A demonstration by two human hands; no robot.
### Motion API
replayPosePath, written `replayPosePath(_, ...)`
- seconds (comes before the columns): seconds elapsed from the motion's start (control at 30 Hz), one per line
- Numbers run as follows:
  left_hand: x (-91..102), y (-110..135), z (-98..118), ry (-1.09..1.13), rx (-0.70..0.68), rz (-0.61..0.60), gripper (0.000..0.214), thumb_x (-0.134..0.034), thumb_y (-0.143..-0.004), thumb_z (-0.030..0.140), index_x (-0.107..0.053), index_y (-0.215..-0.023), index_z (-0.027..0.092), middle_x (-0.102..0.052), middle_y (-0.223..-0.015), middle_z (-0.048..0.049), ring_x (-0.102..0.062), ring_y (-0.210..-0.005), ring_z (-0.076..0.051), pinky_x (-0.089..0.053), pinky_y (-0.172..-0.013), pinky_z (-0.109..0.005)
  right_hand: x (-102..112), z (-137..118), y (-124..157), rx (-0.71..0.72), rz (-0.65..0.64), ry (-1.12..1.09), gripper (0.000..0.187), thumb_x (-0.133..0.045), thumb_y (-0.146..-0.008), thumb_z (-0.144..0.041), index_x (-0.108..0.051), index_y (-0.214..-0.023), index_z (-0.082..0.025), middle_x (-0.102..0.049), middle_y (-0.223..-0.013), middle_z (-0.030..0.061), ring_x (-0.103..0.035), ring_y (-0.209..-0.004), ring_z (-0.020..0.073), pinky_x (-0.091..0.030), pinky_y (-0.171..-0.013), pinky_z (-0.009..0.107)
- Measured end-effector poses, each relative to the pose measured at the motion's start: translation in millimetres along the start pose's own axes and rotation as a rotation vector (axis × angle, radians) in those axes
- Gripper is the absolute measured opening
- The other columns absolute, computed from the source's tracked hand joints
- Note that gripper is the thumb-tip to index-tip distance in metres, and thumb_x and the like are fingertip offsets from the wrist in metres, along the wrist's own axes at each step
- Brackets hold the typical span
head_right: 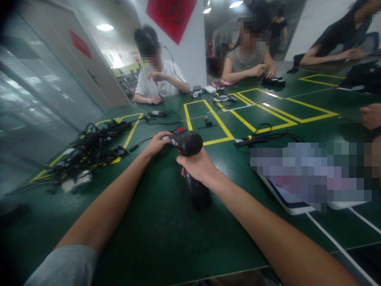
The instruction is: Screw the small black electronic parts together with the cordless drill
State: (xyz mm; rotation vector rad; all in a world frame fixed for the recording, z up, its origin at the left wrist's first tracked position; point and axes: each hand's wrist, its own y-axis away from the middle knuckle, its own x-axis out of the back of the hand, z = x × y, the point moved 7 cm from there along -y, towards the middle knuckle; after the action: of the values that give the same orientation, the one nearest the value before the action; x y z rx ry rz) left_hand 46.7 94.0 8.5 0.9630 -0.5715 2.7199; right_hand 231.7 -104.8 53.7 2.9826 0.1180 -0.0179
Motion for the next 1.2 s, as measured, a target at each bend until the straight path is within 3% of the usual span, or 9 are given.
replayPosePath(1.2, 0.7, 1.7, 3.9, -0.002, 0.003, 0.009, 0.035, -0.064, -0.072, 0.033, -0.072, -0.105, 0.022, -0.067, -0.116, -0.0034, -0.058, -0.105, -0.023, -0.043, -0.103, -0.038, -0.5, -0.6, -0.3, -0.021, 0.011, -0.008, 0.008, -0.060, -0.066, -0.012, -0.056, -0.065, -0.019, -0.056, -0.047, 0.0021, -0.055, -0.042, 0.0164, -0.043, -0.043, 0.028)
